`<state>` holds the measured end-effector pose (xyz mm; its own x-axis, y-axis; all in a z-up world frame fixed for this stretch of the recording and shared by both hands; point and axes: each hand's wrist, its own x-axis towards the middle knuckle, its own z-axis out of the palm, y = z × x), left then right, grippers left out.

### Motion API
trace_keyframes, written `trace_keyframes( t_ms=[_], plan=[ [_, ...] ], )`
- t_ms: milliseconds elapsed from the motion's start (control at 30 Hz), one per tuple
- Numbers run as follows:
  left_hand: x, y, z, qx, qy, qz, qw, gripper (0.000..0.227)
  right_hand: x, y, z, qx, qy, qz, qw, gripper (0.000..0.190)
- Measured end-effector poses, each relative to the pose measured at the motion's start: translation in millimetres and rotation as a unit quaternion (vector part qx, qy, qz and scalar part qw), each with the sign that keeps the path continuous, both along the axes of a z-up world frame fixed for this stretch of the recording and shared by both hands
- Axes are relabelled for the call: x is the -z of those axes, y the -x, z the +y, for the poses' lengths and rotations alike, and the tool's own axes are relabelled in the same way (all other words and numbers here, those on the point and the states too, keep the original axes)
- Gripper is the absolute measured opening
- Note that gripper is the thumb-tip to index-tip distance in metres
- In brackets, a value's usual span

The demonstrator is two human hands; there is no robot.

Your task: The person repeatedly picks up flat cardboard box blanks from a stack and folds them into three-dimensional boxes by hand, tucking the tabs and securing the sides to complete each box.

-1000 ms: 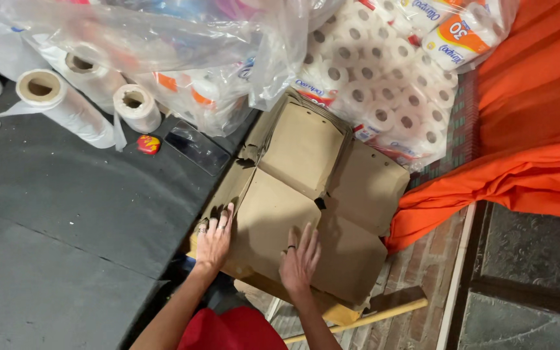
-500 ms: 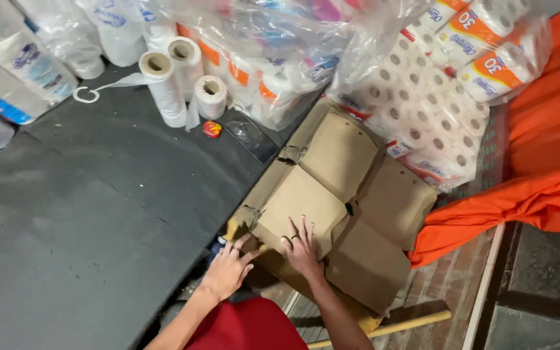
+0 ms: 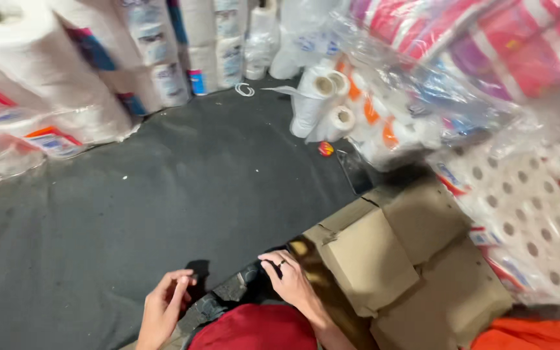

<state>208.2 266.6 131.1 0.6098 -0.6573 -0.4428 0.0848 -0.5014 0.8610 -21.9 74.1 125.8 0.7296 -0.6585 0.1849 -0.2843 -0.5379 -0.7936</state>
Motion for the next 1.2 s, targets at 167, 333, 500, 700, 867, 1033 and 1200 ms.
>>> trace_keyframes(
  t_ms=[167,333,500,700,867,1033,1200],
  plan=[
    [-55.7,-31.5,-10.2,0.004,-0.028,-0.309,0.951,0.045,-55.3,-107.0,-0.7,-0.082,0.117,-0.007,0.99,0.035],
    [-82.3,-56.5,-44.0,-0.062,-0.097,-0.617,0.778,0.059,-100.0,-189.4,-4.2,-0.087,0.192,0.078,0.974,0.073],
    [-64.2,-77.5,-73.0,-0.002,-0.21,-0.625,0.752,0.084,-91.5,-238.0,-8.5,-0.132,0.215,0.135,0.958,0.072],
    [-73.2,-89.6,-77.8,-0.009,0.037,-0.37,0.928,0.067,-84.6,-244.0,-16.5,-0.147,0.079,0.041,0.985,0.055],
    [-104.2,-94.4,-84.1,-0.287,0.474,0.231,0.8,0.058,-112.1,-247.3,-5.6,-0.029,-0.543,-0.323,0.774,0.063],
    [-92.4,-96.8,-83.7,-0.409,0.55,0.449,0.572,0.067,-113.8,-245.6,-0.1,0.073,-0.741,-0.415,0.523,0.071],
    [-103.7,-90.0,-81.4,-0.426,0.48,0.296,0.708,0.068,-130.3,-246.6,14.2,0.055,-0.666,-0.338,0.663,0.069]
  ],
)
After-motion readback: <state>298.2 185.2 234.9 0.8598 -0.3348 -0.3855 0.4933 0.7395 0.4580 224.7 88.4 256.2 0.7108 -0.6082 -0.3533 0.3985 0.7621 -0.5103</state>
